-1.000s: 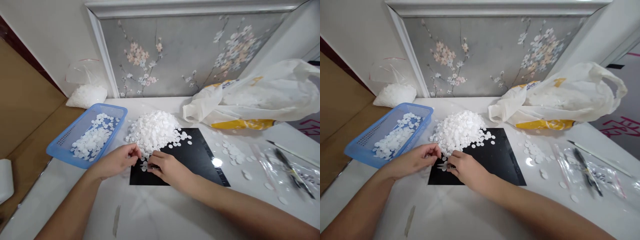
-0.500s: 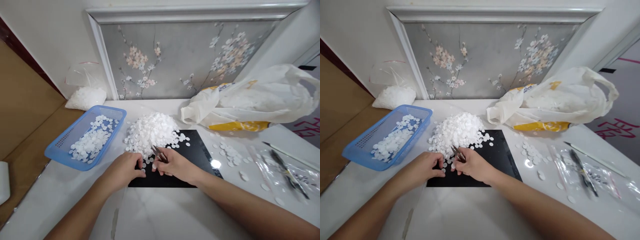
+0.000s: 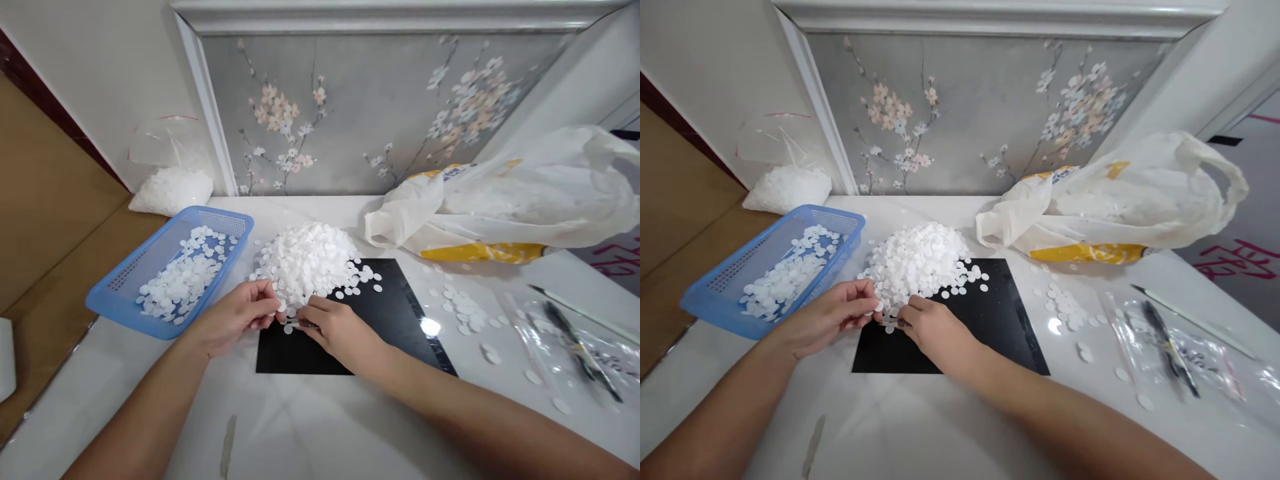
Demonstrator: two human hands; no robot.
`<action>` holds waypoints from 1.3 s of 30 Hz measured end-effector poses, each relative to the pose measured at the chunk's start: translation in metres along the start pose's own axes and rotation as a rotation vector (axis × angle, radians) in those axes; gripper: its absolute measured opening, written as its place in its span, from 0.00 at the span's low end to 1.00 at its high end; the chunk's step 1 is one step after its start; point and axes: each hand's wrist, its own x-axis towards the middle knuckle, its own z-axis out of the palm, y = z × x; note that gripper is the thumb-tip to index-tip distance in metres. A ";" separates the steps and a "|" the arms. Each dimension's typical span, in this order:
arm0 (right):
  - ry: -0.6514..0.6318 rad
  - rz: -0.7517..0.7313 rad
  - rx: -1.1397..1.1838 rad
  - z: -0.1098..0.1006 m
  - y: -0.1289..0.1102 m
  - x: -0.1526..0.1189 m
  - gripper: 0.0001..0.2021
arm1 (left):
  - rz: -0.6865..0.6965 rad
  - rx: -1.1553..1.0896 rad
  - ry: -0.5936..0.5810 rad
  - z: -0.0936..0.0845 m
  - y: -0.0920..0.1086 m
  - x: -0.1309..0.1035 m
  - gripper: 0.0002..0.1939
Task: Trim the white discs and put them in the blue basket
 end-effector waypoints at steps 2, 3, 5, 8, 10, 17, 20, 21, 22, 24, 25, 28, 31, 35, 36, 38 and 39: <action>-0.007 -0.081 -0.107 0.001 0.002 0.000 0.04 | -0.018 -0.004 -0.027 -0.001 -0.001 0.002 0.11; -0.014 -0.115 -0.147 0.001 0.003 0.000 0.04 | -0.028 0.007 -0.039 -0.001 -0.001 0.002 0.11; -0.028 -0.168 -0.201 0.000 0.005 0.000 0.05 | -0.036 0.031 -0.051 -0.002 -0.002 0.003 0.12; -0.051 -0.216 -0.278 0.000 0.007 0.000 0.09 | -0.035 0.047 -0.051 -0.003 -0.002 0.005 0.13; -0.074 -0.226 -0.343 -0.001 0.006 -0.001 0.09 | -0.031 0.049 -0.044 -0.005 -0.003 0.005 0.13; -0.070 0.064 0.106 -0.006 -0.001 0.002 0.05 | 0.002 0.028 -0.001 -0.007 -0.002 0.003 0.10; 0.002 0.216 0.220 -0.012 -0.003 0.003 0.07 | 0.036 0.048 0.014 -0.005 0.001 -0.001 0.06; -0.006 0.286 0.327 -0.014 -0.003 0.002 0.08 | 0.042 0.058 0.005 -0.004 0.003 -0.002 0.05; -0.031 0.367 0.481 -0.016 -0.003 0.001 0.08 | 0.046 0.072 -0.016 -0.003 0.004 -0.003 0.05; -0.106 0.519 0.822 -0.018 -0.002 -0.001 0.07 | 0.054 0.120 -0.080 0.000 0.005 -0.005 0.05; -0.134 0.578 0.967 -0.020 -0.001 -0.001 0.07 | 0.068 0.162 -0.106 0.001 0.005 -0.005 0.06; -0.143 0.636 1.128 -0.023 0.001 -0.003 0.09 | 0.127 0.412 -0.117 0.005 0.003 -0.004 0.08; -0.117 0.647 1.201 -0.026 0.002 -0.004 0.09 | 0.125 0.602 -0.072 0.008 -0.001 -0.003 0.07; -0.026 0.650 1.301 -0.031 0.005 -0.002 0.06 | 0.120 0.715 -0.027 0.013 -0.003 -0.001 0.07; -0.003 0.663 1.318 -0.032 0.006 -0.001 0.06 | 0.127 0.747 -0.018 0.014 -0.003 0.000 0.07; 0.015 0.664 1.307 -0.033 0.007 0.001 0.10 | 0.153 0.799 0.003 0.016 -0.002 0.001 0.04; 0.020 0.647 1.271 -0.033 0.008 0.001 0.12 | 0.174 0.821 0.010 0.016 -0.001 0.002 0.03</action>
